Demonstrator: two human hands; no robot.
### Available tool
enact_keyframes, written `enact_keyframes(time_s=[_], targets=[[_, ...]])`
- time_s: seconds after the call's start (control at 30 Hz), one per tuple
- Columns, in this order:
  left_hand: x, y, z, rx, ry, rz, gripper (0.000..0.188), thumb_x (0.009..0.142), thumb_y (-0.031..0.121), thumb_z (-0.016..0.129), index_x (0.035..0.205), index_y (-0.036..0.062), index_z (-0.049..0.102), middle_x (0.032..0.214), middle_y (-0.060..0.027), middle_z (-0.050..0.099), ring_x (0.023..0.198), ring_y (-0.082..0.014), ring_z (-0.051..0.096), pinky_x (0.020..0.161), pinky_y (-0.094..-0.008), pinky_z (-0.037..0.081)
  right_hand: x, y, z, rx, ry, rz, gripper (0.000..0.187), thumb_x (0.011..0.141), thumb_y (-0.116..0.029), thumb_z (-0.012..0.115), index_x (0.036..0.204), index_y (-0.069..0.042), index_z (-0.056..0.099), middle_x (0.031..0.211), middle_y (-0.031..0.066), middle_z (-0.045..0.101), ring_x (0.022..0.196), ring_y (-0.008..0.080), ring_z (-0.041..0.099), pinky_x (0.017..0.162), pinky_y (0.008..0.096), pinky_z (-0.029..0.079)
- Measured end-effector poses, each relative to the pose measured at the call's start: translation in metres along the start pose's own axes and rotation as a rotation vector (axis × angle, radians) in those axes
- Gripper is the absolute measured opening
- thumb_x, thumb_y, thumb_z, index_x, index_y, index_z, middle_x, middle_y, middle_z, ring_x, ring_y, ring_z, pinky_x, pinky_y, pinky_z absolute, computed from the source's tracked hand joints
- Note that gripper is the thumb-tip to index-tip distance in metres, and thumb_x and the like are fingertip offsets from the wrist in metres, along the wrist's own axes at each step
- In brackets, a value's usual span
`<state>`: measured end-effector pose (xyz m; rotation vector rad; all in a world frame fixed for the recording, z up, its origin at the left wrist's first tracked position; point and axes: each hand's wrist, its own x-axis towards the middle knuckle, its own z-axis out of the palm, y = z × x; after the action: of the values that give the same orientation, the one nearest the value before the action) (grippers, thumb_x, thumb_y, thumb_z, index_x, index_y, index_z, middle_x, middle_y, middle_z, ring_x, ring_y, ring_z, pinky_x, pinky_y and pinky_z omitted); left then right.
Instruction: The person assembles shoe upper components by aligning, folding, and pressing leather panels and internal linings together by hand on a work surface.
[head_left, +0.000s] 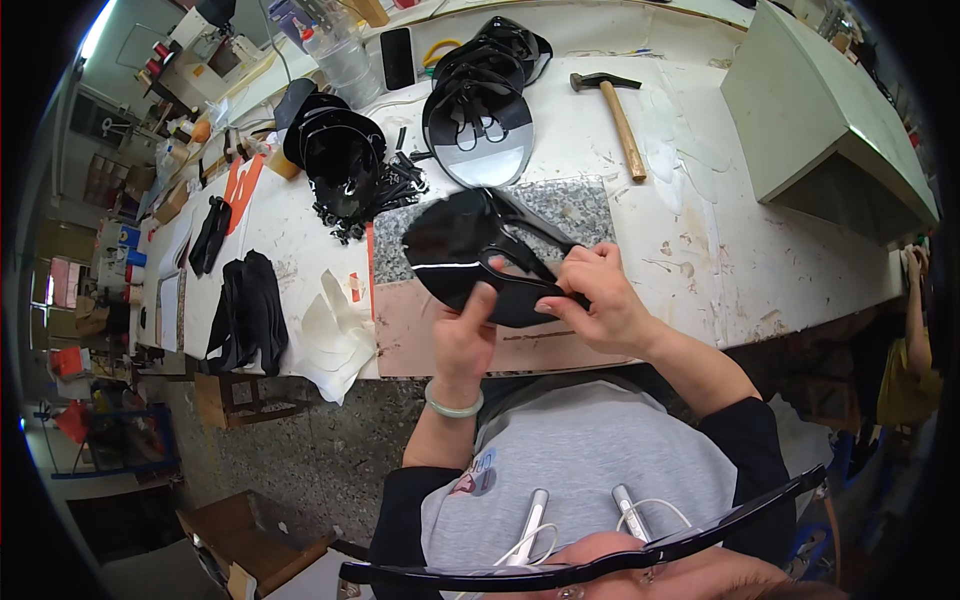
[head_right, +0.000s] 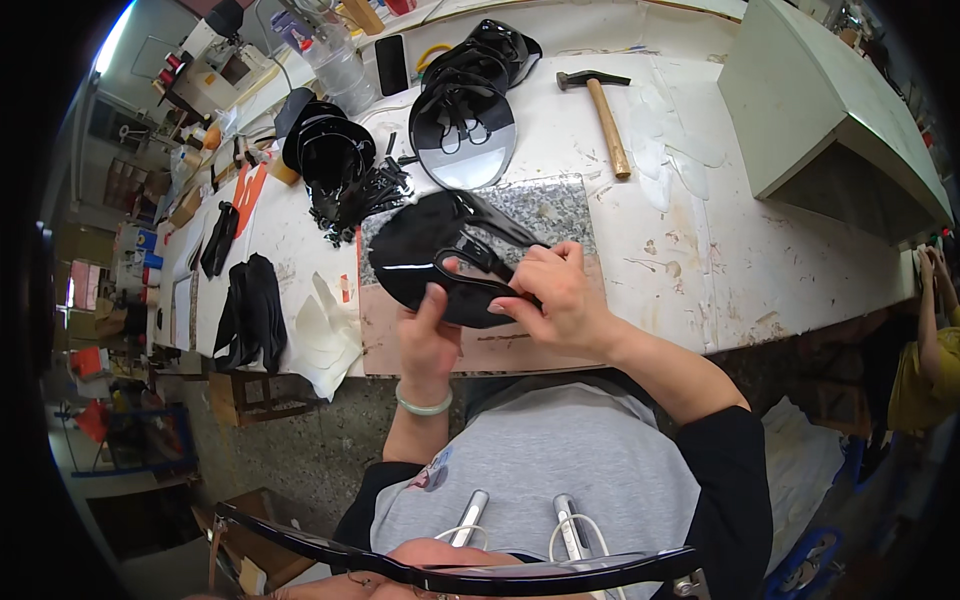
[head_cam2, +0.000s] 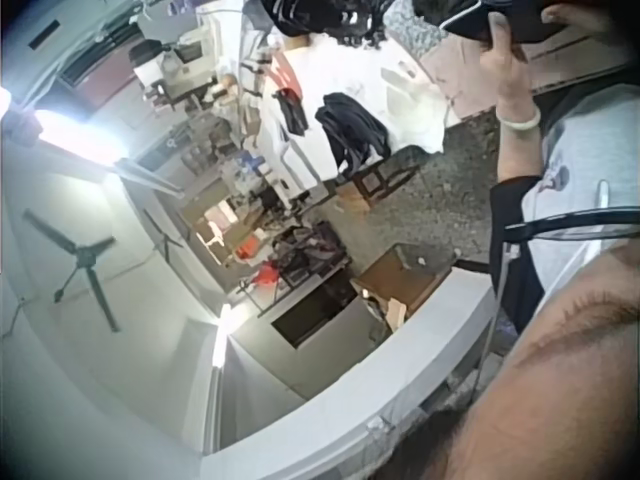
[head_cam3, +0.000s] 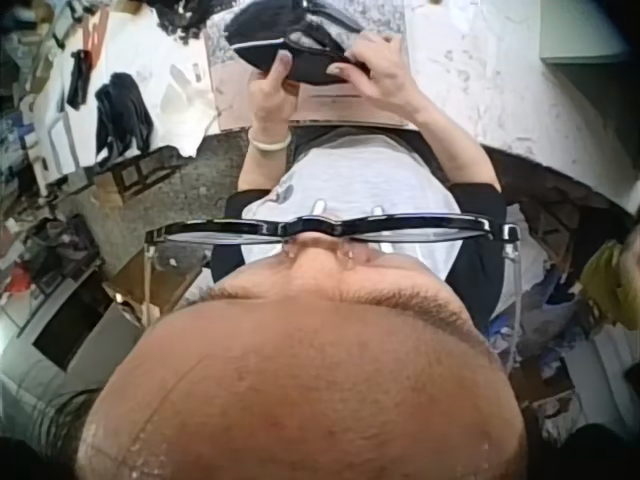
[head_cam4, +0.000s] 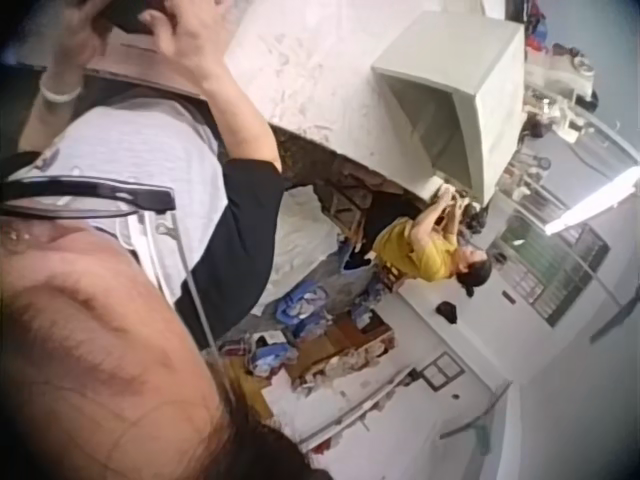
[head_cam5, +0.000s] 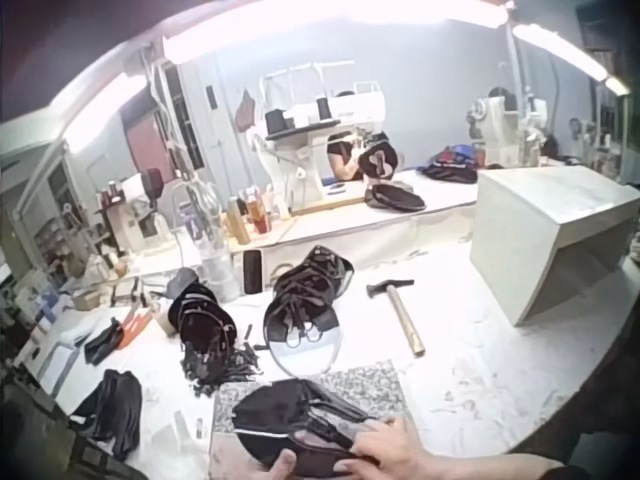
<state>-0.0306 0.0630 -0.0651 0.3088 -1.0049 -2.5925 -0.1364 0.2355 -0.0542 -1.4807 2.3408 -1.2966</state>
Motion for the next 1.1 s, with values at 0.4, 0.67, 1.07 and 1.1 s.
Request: enact_keyframes(time_s=[0.4,0.67,1.07,1.1], targets=[[0.007,0.003,-0.027,0.383,0.069,0.008,0.018,0.090,0.010,0.067,0.104,-0.0027,0.068,0.097,-0.0071,0.070,0.087,-0.0118,0.064,0.081,-0.0251,0.051,0.001,-0.014,0.009,-0.198,0.032,-0.212,0.017,0.075,-0.017,0.074,0.076,-0.010,0.059,0.074,-0.0002,0.059,0.081,0.0179,0.055,0.078,0.0377,0.033],[0.015,0.028,0.000,1.000,-0.331,0.536,0.026,0.080,-0.007,0.064,0.103,0.0007,0.070,0.104,-0.0087,0.071,0.095,-0.0172,0.067,0.085,-0.0323,0.052,-0.010,-0.008,-0.045,0.399,0.272,-0.116,0.017,0.091,-0.019,0.062,0.086,-0.003,0.064,0.085,0.0092,0.066,0.084,0.0224,0.061,0.081,0.0375,0.048],[0.016,-0.005,-0.045,1.830,-0.935,0.459,0.051,0.082,0.021,0.067,0.131,0.0106,0.055,0.135,-0.0085,0.054,0.127,-0.0248,0.050,0.105,-0.0473,0.038,-0.061,0.030,0.019,-0.309,-0.519,0.018,0.075,0.089,-0.054,0.050,0.147,-0.010,0.033,0.155,0.0109,0.027,0.145,0.0230,0.020,0.116,0.0501,0.016],[0.013,-0.002,-0.043,1.840,-0.946,0.465,0.050,0.083,0.025,0.068,0.129,0.0092,0.056,0.132,-0.0089,0.057,0.124,-0.0262,0.053,0.104,-0.0476,0.040,-0.063,0.032,0.017,-0.311,-0.522,0.012,0.075,0.089,-0.054,0.050,0.147,-0.010,0.033,0.155,0.0109,0.027,0.145,0.0230,0.020,0.116,0.0501,0.016]])
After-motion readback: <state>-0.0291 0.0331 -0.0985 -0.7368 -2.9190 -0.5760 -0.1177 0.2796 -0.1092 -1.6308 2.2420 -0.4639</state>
